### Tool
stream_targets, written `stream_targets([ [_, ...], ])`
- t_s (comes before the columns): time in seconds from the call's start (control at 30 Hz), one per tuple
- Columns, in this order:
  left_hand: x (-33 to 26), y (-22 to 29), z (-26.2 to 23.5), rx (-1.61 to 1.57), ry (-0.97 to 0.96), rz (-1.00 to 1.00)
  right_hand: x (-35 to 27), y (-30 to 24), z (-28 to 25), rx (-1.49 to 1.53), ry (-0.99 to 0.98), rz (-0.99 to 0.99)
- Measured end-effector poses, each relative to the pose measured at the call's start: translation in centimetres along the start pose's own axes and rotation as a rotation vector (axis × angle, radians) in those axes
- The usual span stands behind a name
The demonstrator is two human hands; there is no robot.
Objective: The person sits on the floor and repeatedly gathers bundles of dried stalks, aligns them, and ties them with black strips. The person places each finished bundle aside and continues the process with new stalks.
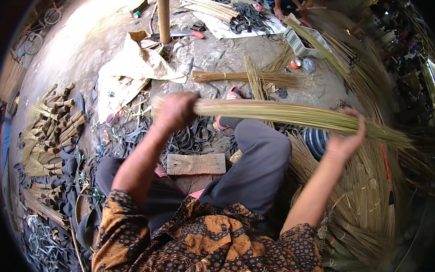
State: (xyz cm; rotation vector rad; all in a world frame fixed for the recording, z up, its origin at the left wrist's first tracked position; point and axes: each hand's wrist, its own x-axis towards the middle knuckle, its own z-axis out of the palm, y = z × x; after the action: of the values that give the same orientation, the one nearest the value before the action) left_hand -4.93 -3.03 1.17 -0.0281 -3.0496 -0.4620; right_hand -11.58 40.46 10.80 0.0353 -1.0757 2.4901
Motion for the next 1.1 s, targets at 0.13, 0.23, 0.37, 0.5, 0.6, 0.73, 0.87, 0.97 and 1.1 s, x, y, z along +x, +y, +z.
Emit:
stream_targets([
  [0.13, -3.0, -11.0, -3.3, 0.1, 0.291, -0.14, 3.9, -7.5, -10.4, 0.07, 0.331, -0.18],
  [0.23, -5.6, -14.7, -3.7, 0.107, 0.33, -0.265, 4.5, -5.8, -13.9, 0.087, 0.691, -0.233],
  [0.37, -5.6, -12.7, -1.3, -0.42, 0.118, -0.446, -1.7, 10.0, -8.6, -0.626, 0.006, 0.207],
  [0.5, -4.2, -7.0, 4.2, -0.893, -0.089, -0.616, -13.4, 24.4, -0.4, -0.682, -0.628, 0.658],
  [0.6, -3.9, -4.1, 10.7, -1.279, -0.221, -0.611, -17.6, 28.8, -0.1, -0.71, -0.671, 0.904],
  [0.73, -4.4, -2.0, 20.0, -1.461, -0.442, -0.898, -21.0, 31.7, -5.2, -1.023, -0.517, 0.908],
  [0.87, -6.0, -1.1, 24.6, -0.998, -0.556, -0.888, -22.5, 33.8, -8.4, -1.033, -0.567, 1.021],
  [0.97, -6.5, -0.8, 25.1, -0.979, -0.555, -0.775, -22.5, 34.3, -8.5, -1.102, -0.52, 1.12],
  [1.1, -6.7, -1.2, 24.1, -1.191, -0.593, -0.669, -21.9, 34.2, -8.3, -0.935, -0.478, 1.162],
])
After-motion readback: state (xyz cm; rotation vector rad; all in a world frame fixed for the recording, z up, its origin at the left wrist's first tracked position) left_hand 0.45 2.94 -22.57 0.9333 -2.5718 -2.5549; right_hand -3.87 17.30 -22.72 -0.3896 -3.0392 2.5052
